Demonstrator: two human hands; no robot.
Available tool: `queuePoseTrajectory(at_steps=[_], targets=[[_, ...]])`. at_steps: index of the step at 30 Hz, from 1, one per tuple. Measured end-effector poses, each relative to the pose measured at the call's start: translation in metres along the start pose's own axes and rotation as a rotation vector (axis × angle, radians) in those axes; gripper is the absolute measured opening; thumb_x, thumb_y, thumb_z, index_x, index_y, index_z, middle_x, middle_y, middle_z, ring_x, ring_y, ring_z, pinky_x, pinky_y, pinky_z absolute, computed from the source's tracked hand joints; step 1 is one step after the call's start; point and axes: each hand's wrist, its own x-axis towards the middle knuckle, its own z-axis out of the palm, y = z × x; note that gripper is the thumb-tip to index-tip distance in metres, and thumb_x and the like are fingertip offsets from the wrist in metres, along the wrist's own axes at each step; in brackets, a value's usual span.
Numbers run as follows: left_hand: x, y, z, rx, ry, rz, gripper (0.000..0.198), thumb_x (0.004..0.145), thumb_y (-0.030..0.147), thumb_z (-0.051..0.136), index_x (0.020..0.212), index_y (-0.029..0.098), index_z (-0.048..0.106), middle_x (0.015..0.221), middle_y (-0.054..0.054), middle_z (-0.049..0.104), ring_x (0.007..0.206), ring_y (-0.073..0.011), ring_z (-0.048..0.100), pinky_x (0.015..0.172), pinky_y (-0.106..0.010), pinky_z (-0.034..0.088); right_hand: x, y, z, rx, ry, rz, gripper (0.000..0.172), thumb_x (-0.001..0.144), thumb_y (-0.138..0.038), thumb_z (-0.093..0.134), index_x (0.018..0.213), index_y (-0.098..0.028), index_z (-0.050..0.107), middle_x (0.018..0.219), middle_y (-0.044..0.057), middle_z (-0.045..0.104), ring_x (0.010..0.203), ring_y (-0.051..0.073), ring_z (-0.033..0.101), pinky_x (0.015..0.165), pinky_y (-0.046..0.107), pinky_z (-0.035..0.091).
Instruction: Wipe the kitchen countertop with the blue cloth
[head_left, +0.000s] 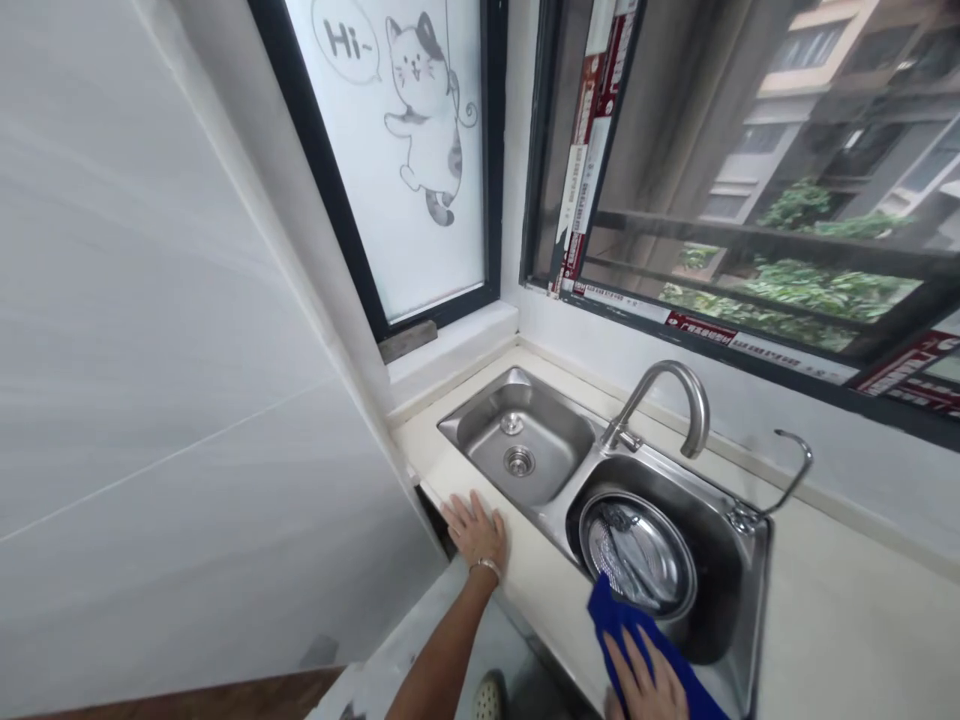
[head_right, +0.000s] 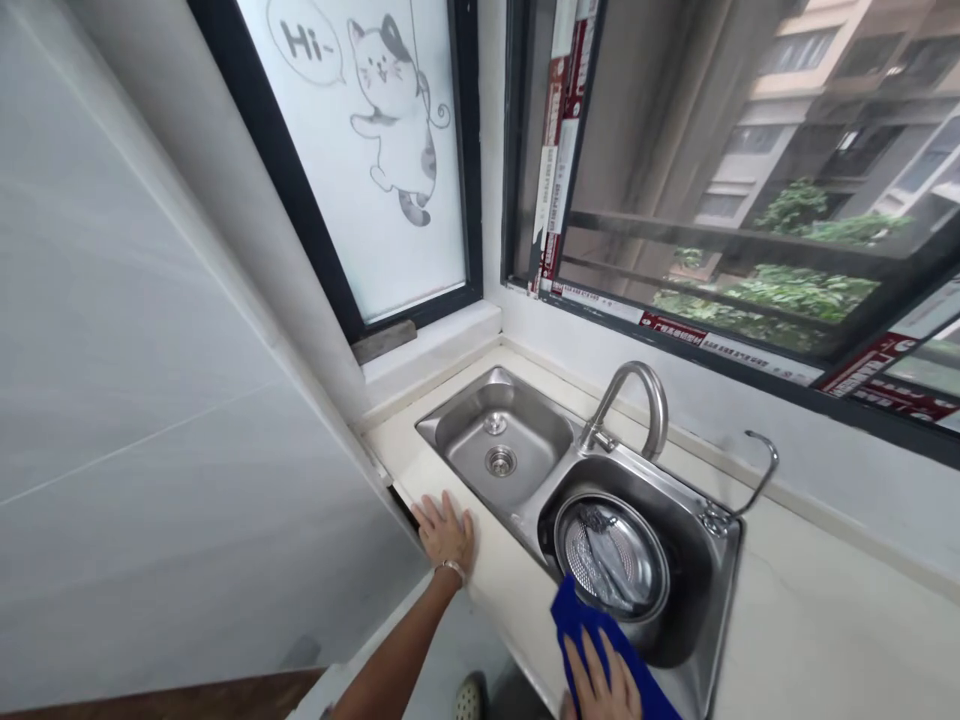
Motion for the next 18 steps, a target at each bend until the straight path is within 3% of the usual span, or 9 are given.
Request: queuePoseTrajectory(at_steps=[5,11,14,16,18], targets=[[-0.001,0.001,-0.002,-0.070,-0.040,-0.010,0.065,0.101,0.037,0.051,0.160,0.010,0.050,0.173,-0.028,0.028,0.164,-0.0481,0.011,0.122,-0.068,0.037,0.055,-0.047,0.028,0.025,-0.204,-0.167,0.079,0.089,-0.019,0.056,0.165,-0.035,0.044,0.162,0.003,0.055,0.151,0.038,0.046,0.117,0.057,0.044],[0.000,-0.009,-0.015,-0.176,-0.144,-0.035,0.057,0.104,0.037,0.049,0.155,0.016,0.058,0.173,-0.021,0.034,0.165,-0.0416,0.015,0.129,-0.066,0.026,0.137,-0.097,0.066,0.144,-0.424,-0.215,0.068,0.088,-0.021,0.060,0.156,-0.025,0.057,0.165,0.009,0.050,0.156,0.038,0.035,0.127,0.059,0.030],[-0.007,-0.012,-0.028,-0.300,-0.169,0.172,0.055,0.106,0.037,0.041,0.155,0.016,0.059,0.172,-0.018,0.039,0.166,-0.0353,0.016,0.133,-0.063,0.016,0.167,-0.106,0.085,0.240,-0.481,-0.265,0.075,0.087,-0.029,0.064,0.161,-0.021,0.051,0.168,0.013,0.045,0.158,0.040,0.032,0.128,0.061,0.028],[-0.013,-0.010,-0.034,-0.441,-0.191,0.342,0.059,0.109,0.037,0.033,0.160,0.015,0.052,0.174,-0.016,0.036,0.167,-0.0288,0.016,0.135,-0.056,0.018,0.177,-0.105,0.095,0.320,-0.459,-0.302,0.078,0.086,-0.035,0.065,0.161,-0.017,0.050,0.164,0.018,0.049,0.155,0.042,0.036,0.126,0.064,0.032],[-0.018,-0.005,-0.037,-0.554,-0.244,0.399,0.062,0.110,0.038,0.024,0.164,0.015,0.045,0.175,-0.015,0.034,0.166,-0.0236,0.021,0.134,-0.047,0.024,0.178,-0.102,0.100,0.426,-0.373,-0.298,0.074,0.088,-0.040,0.063,0.157,-0.016,0.055,0.157,0.020,0.056,0.151,0.041,0.043,0.122,0.065,0.040]])
